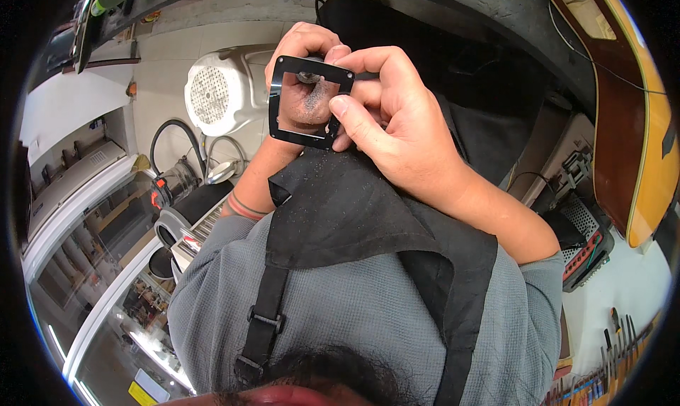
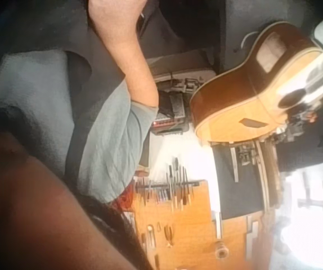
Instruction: The person cleans a black rectangular frame with a brush, then peels a protective film from a small black electronic component. They insert the component into the frame and repeatedly test the fit by pressing and adjusting the parts together.
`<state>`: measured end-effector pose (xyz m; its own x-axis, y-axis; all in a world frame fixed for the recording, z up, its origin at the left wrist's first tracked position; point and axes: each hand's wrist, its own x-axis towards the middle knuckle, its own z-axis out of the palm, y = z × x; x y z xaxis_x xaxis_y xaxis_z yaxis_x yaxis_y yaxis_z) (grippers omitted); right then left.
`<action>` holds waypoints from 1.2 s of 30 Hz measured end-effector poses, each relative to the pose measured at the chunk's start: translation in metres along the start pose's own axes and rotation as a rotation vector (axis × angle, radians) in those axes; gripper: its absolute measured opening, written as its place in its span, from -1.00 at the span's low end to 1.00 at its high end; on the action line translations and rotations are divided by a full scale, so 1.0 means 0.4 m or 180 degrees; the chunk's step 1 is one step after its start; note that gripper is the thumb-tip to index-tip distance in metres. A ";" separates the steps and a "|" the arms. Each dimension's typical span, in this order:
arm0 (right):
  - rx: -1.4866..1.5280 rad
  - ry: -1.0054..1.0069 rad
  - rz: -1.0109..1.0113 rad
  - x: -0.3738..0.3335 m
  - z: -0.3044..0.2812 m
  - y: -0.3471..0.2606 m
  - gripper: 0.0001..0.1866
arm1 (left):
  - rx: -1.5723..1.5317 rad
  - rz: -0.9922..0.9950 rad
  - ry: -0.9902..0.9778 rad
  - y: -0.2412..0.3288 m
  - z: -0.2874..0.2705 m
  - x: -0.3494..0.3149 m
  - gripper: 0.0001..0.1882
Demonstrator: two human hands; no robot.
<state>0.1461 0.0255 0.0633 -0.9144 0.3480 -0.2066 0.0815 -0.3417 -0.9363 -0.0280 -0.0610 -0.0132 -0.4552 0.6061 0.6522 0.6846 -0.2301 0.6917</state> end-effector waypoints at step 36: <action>0.0175 0.0086 -0.0026 0.003 0.009 -0.001 -0.65 | 0.0024 -0.0075 -0.0085 0.004 0.000 0.002 -0.75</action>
<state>0.1435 0.0228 0.0644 -0.9039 0.3743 -0.2072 0.0514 -0.3858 -0.9211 -0.0273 -0.0611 -0.0115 -0.4560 0.6315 0.6272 0.6782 -0.2097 0.7043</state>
